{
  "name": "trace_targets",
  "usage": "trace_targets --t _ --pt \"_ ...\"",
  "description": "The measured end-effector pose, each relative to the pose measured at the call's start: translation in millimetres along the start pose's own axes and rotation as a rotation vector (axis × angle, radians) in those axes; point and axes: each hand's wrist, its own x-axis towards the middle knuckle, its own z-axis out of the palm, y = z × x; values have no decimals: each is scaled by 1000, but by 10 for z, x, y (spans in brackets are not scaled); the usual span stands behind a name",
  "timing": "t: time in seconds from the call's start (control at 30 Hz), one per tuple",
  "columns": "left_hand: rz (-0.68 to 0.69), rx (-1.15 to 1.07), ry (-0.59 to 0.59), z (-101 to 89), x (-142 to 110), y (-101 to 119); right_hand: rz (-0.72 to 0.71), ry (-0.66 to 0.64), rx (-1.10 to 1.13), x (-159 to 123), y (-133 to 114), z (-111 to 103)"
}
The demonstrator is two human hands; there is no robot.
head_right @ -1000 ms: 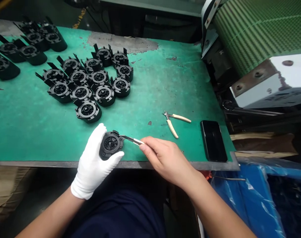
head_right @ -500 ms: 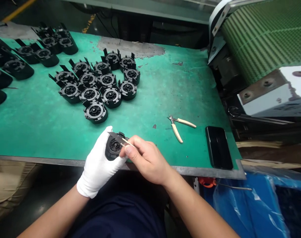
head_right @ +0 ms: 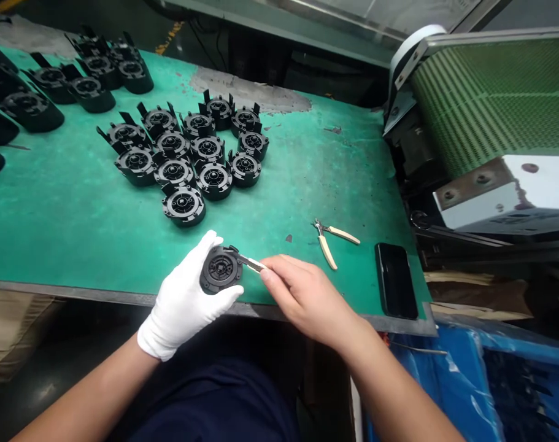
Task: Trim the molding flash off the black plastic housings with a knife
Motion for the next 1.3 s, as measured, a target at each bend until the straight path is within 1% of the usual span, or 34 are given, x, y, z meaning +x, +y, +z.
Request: trace_targets --t 0.1,0.23,0.37,0.47,0.57,0.7,0.8,0.9,0.97,1.1,1.3 --pt "60 -30 -63 -56 45 -46 -50 -58 -186 9 89 -67" --pt "52 -38 -90 -53 54 -83 -85 -122 -355 86 102 -89" --pt "61 -27 -99 -28 48 -92 -101 -130 -546 193 38 -117" --pt "68 -36 -97 -24 57 -91 -109 -120 -624 247 18 -140" --pt "76 -36 -96 -26 64 -96 -108 -128 -603 251 39 -156" --pt "70 -32 -96 -22 59 -102 -102 -190 -432 164 62 -134" --pt "68 -28 -88 -14 55 -96 -67 -207 -290 39 40 -44" --pt "72 -28 -72 -8 55 -88 -18 -218 -197 -92 6 74" --pt "73 -28 -68 -6 54 -88 4 -172 -154 -156 -5 134" --pt "84 -24 -69 -1 45 -100 44 -14 -151 -213 1 217" --pt "60 -18 -42 11 34 -71 90 -1 -212 -296 -23 447"
